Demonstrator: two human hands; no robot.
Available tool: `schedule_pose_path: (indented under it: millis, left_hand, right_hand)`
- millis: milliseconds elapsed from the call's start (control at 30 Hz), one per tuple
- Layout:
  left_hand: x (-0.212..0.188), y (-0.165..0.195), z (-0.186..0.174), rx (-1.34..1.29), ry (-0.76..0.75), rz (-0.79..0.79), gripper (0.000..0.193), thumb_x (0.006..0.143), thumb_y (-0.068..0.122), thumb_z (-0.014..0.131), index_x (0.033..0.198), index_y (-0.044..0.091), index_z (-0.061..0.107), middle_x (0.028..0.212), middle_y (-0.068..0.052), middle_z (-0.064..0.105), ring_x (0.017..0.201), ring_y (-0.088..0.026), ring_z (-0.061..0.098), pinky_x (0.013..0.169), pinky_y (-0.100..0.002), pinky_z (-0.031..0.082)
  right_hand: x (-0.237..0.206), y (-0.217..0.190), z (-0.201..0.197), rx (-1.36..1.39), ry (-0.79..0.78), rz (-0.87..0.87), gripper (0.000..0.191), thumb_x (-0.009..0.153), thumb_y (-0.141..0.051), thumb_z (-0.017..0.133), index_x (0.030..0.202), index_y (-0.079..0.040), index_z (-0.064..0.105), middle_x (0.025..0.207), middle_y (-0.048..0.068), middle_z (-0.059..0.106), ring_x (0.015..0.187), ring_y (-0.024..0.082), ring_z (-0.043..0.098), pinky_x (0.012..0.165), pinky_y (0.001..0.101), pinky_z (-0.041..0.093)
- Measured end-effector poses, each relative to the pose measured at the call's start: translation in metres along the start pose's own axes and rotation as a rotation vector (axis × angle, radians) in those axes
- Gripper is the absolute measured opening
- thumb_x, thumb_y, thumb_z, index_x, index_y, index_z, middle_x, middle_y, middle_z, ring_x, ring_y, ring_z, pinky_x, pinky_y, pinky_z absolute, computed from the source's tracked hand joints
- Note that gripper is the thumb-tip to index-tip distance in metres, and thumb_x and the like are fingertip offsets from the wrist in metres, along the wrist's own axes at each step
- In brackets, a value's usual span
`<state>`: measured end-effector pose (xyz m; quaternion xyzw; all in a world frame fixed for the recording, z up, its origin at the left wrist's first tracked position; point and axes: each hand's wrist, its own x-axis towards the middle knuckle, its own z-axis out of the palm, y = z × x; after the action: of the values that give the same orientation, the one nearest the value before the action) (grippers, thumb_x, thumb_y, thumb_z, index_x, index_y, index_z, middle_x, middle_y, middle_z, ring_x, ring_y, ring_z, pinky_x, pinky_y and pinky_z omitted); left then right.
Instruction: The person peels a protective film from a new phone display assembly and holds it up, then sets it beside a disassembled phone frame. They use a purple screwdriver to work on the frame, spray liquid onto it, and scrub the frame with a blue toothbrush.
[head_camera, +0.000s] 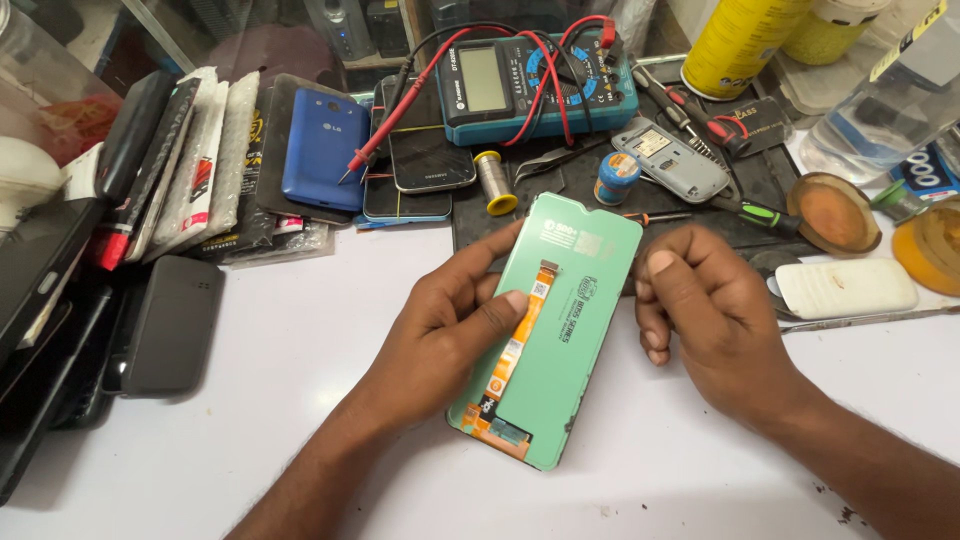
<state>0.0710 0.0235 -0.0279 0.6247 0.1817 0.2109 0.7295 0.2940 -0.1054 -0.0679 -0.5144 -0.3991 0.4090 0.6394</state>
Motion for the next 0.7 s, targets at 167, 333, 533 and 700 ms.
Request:
schedule_pose_path:
  millis: [167, 333, 533, 700]
  left_hand:
    - [0.004, 0.001, -0.002, -0.099, 0.041, -0.043, 0.059, 0.1, 0.009, 0.052, 0.157, 0.001, 0.037, 0.115, -0.014, 0.074, 0.099, -0.015, 0.072, 0.086, -0.031, 0.06]
    - [0.002, 0.002, -0.004, -0.215, -0.025, -0.151, 0.054, 0.1, 0.013, 0.053, 0.152, 0.0, 0.046, 0.118, -0.013, 0.072, 0.099, -0.014, 0.071, 0.086, -0.031, 0.06]
    - [0.0, 0.004, -0.006, -0.101, -0.138, -0.17, 0.052, 0.1, 0.017, 0.056, 0.149, -0.003, 0.051, 0.112, -0.012, 0.074, 0.095, -0.012, 0.071, 0.084, -0.028, 0.059]
    - [-0.003, 0.014, -0.006, -0.044, -0.186, -0.195, 0.053, 0.098, 0.019, 0.059, 0.146, -0.002, 0.054, 0.102, -0.01, 0.077, 0.087, -0.012, 0.072, 0.078, -0.028, 0.059]
  right_hand:
    - [0.002, -0.008, 0.002, 0.076, 0.064, 0.011, 0.021, 0.1, -0.009, 0.056, 0.119, -0.004, 0.047, 0.096, 0.009, 0.06, 0.062, 0.014, 0.052, 0.049, 0.0305, 0.046]
    - [-0.002, -0.022, 0.003, 0.295, -0.26, 0.039, 0.063, 0.099, -0.025, 0.059, 0.152, 0.003, 0.041, 0.1, 0.013, 0.061, 0.074, 0.018, 0.06, 0.056, 0.0311, 0.052]
    - [-0.006, -0.025, 0.003, 0.262, -0.377, 0.132, 0.09, 0.089, -0.02, 0.073, 0.165, -0.005, 0.027, 0.113, 0.015, 0.063, 0.076, 0.018, 0.06, 0.059, 0.0314, 0.053]
    - [-0.007, -0.024, 0.001, 0.327, -0.466, 0.138, 0.097, 0.085, -0.016, 0.085, 0.165, -0.003, 0.03, 0.113, 0.017, 0.065, 0.081, 0.019, 0.065, 0.065, 0.0336, 0.058]
